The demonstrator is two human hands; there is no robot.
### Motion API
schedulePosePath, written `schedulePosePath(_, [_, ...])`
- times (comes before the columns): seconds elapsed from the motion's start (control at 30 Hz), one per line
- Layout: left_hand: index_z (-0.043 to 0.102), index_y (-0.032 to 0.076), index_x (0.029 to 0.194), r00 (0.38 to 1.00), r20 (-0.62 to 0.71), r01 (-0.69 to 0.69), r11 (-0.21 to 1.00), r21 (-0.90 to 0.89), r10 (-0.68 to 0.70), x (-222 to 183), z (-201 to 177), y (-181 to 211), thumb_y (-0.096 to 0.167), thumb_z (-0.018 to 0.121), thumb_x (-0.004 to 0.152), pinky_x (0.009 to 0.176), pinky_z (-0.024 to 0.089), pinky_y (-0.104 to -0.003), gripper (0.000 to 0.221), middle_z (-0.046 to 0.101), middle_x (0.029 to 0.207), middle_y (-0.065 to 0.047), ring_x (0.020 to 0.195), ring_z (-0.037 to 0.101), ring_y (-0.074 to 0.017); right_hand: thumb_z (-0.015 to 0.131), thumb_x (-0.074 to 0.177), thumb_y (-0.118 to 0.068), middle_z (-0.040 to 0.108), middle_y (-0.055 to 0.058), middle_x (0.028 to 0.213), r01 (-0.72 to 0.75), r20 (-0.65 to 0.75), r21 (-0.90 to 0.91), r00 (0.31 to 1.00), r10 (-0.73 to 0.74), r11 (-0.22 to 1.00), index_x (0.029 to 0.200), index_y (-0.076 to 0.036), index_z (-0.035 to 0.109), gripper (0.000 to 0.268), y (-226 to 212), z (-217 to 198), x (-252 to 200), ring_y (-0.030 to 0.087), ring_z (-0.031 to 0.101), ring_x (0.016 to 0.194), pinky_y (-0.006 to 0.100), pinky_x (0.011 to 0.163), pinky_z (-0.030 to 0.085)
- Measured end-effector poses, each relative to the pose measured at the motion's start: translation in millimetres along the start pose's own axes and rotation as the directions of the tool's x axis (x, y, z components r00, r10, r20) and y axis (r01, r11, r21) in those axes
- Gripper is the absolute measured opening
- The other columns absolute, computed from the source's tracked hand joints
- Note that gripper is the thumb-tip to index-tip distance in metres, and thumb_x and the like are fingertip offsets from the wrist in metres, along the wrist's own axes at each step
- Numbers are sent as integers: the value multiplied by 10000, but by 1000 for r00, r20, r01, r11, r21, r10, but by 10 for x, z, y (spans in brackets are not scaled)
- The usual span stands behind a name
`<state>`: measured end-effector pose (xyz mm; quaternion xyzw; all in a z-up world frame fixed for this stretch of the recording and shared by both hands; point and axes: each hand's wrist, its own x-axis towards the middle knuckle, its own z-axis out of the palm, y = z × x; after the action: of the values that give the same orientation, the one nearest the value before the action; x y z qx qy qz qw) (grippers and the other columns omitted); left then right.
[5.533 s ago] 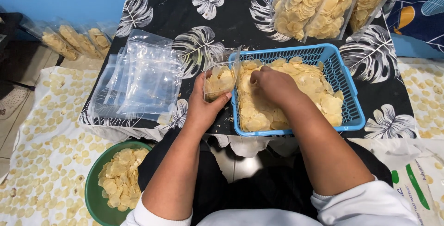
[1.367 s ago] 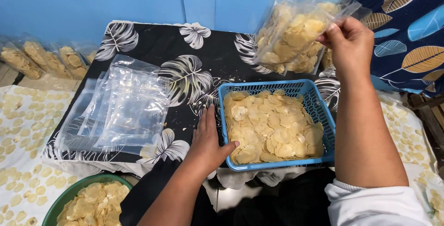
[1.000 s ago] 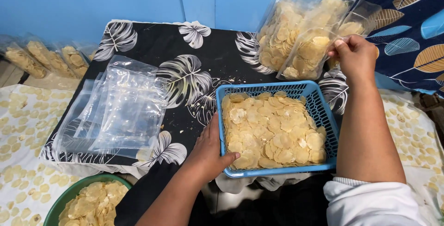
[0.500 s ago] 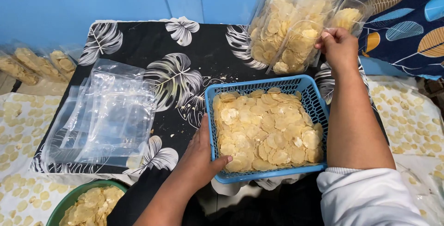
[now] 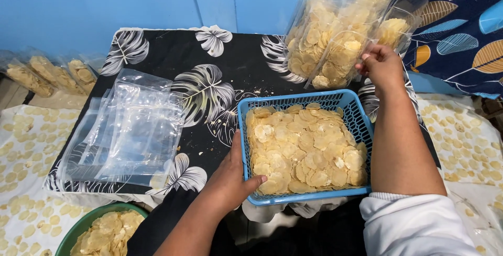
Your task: Packaging chips from a basket into plastic bags
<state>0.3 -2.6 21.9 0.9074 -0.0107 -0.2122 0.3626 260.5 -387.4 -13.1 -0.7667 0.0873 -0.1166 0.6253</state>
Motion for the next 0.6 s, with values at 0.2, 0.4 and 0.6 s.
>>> schedulePosePath(0.2, [-169, 72, 1604, 999, 35, 25, 1000, 6, -25, -31, -21, 33, 269, 748, 857, 1065, 490, -434, 1199, 301, 1597, -242, 1407, 470, -335, 577, 1089, -79, 659, 30, 887, -90, -4, -18, 996, 90, 996, 1026, -83, 622, 77, -12, 73, -82, 103, 680, 739, 244, 662, 617])
schedulePosePath(0.4, [-173, 100, 1608, 998, 44, 50, 999, -1, -49, -30, -38, 63, 263, 748, 857, 1080, 483, -436, 1200, 308, 1599, -225, 1416, 463, -328, 546, 1080, -44, 685, 28, 887, -67, -20, -46, 998, 66, 997, 1043, -80, 629, 98, 101, 25, -27, 82, 661, 717, 212, 642, 592])
schedulePosePath(0.6, [-189, 96, 1606, 997, 59, 56, 998, 19, -57, -43, -58, 87, 275, 745, 868, 1091, 479, -436, 1203, 308, 1598, -225, 1421, 460, -318, 527, 1073, -20, 693, 48, 954, -68, -5, 17, 998, 68, 998, 1078, -73, 626, 113, 177, 31, 9, 96, 674, 735, 215, 650, 599])
